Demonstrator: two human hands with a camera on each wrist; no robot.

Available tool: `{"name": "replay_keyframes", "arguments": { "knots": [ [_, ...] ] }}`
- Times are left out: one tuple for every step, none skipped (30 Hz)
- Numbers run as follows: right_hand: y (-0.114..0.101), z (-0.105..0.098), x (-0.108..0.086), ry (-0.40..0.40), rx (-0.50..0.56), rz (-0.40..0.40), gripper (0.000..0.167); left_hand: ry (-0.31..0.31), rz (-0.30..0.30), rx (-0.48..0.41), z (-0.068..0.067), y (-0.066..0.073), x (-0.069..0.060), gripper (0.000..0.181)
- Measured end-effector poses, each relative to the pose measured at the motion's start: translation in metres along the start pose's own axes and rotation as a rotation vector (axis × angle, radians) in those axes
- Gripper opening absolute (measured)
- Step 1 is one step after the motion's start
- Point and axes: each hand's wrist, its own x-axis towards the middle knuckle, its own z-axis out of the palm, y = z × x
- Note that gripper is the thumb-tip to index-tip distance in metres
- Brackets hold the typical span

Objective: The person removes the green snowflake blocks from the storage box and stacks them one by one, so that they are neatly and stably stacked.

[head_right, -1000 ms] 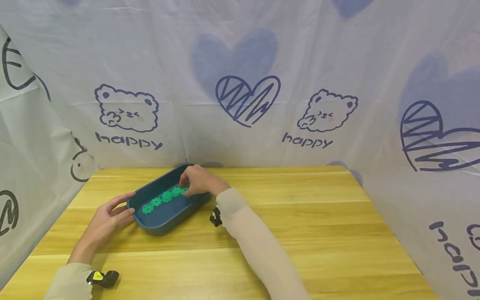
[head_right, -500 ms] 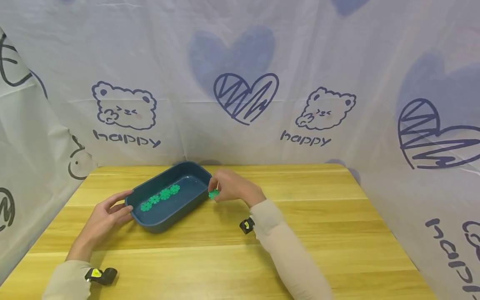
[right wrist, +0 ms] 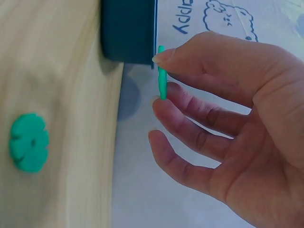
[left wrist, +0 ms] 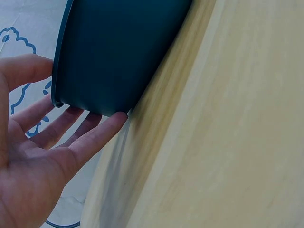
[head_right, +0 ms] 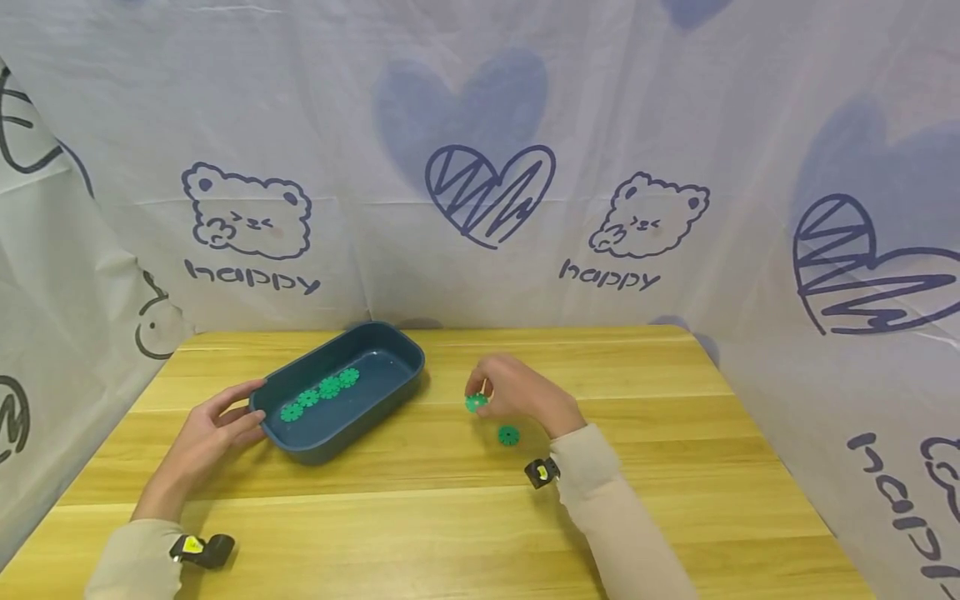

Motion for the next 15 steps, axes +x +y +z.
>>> {"name": "replay_keyframes", "arguments": {
  "knots": [
    [0.002, 0.0, -0.003, 0.002, 0.007, 0.007, 0.018, 0.0, 0.001, 0.0, 0.0, 0.0, 0.0, 0.064],
    [0.004, 0.001, -0.006, 0.002, 0.011, 0.01, 0.018, 0.0, 0.002, 0.0, 0.0, -0.001, 0.0, 0.064],
    [0.005, 0.001, -0.008, 0.002, 0.014, 0.011, 0.018, -0.002, 0.004, 0.0, 0.0, -0.001, 0.0, 0.064],
    [0.007, 0.002, -0.011, 0.003, 0.019, 0.013, 0.018, -0.003, 0.007, 0.001, 0.0, -0.001, 0.0, 0.064],
    [0.008, 0.002, -0.013, 0.003, 0.025, 0.019, 0.018, -0.004, 0.011, 0.003, 0.0, -0.002, 0.0, 0.064],
    [0.01, 0.003, -0.015, 0.004, 0.025, 0.021, 0.018, -0.003, 0.014, 0.006, 0.0, -0.002, 0.0, 0.064],
    [0.012, 0.004, -0.017, 0.005, 0.025, 0.022, 0.018, -0.002, 0.016, 0.008, 0.0, -0.002, 0.0, 0.064],
    [0.014, 0.004, -0.019, 0.005, 0.026, 0.025, 0.018, -0.001, 0.017, 0.009, 0.0, -0.002, -0.001, 0.064],
    [0.015, 0.005, -0.021, 0.009, 0.029, 0.025, 0.017, 0.0, 0.019, 0.009, 0.0, -0.001, -0.001, 0.064],
    [0.017, 0.006, -0.023, 0.012, 0.031, 0.026, 0.017, 0.001, 0.019, 0.011, 0.0, -0.001, -0.001, 0.064],
    [0.018, 0.007, -0.024, 0.014, 0.034, 0.028, 0.017, 0.003, 0.018, 0.011, 0.0, -0.001, -0.002, 0.063],
    [0.019, 0.008, -0.026, 0.017, 0.036, 0.03, 0.016, 0.003, 0.019, 0.009, 0.0, -0.001, -0.002, 0.063],
    [0.02, 0.009, -0.027, 0.019, 0.042, 0.032, 0.016, 0.003, 0.02, 0.008, 0.001, -0.001, -0.002, 0.063],
    [0.021, 0.01, -0.029, 0.02, 0.048, 0.037, 0.016, 0.003, 0.019, 0.006, 0.001, -0.001, -0.002, 0.063],
    [0.021, 0.011, -0.03, 0.021, 0.054, 0.043, 0.016, 0.004, 0.017, 0.006, 0.001, -0.001, -0.001, 0.063]
  ]
}}
